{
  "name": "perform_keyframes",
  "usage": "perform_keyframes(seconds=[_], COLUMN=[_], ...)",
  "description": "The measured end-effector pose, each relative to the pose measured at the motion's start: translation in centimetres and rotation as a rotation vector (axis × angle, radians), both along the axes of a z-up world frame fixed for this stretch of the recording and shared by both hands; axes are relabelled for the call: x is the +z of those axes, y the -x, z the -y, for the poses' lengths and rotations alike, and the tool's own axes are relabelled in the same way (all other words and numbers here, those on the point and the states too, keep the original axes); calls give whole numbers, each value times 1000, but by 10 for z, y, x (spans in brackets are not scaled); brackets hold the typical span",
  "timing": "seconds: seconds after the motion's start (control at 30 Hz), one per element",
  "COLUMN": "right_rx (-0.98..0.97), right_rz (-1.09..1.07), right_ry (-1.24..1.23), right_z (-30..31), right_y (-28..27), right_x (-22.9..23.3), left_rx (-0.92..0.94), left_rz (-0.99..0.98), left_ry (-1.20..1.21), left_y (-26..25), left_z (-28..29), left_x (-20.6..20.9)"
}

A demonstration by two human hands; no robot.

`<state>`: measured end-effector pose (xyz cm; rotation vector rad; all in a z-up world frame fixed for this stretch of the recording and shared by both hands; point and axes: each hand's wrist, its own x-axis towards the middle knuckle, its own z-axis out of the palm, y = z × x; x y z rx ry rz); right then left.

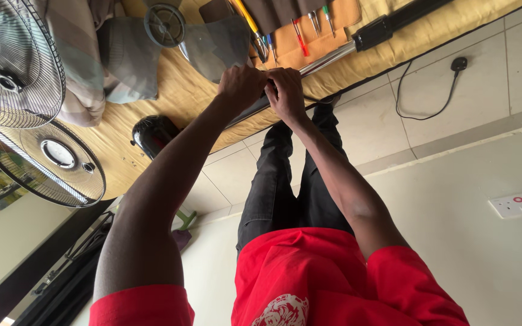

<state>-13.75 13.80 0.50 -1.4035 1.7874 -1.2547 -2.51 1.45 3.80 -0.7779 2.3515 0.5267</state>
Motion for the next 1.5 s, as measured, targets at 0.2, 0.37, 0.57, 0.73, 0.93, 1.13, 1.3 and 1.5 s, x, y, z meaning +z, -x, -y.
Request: perform_keyframes(seconds=[0.2,0.37,0.57,0.73,0.93,1.13,1.3,1.5], right_rx=[6,35,11,-10,12,5,16,18], right_rz=[-36,-36,-19,-20,-25,-21,-35,-42], right_ry=[-8,15,-21,-19,33,23,-7,29], right_z=[0,-1,-3,-4,-1,-1,-2,-4], right_y=[-2,1,-4,-7,-1,-2,-4,-3], right_x=[0,7,-5,-13,2,-2,-6,-4], left_rx=[-199,-245,-8,-334,-175,-33,-300,-7], left_rz=[-338,-74,3,-227,124,18,-266,149], left_ry=[118,63,-1,276,-25,58,174,-97], left_y=[-22,-17,-3,-17,-3,0,-18,-2], left_z=[4,-2,-2,-2,0,3,4,0], left_x=[-1,-20,1,-7,-8,9,-2,-5])
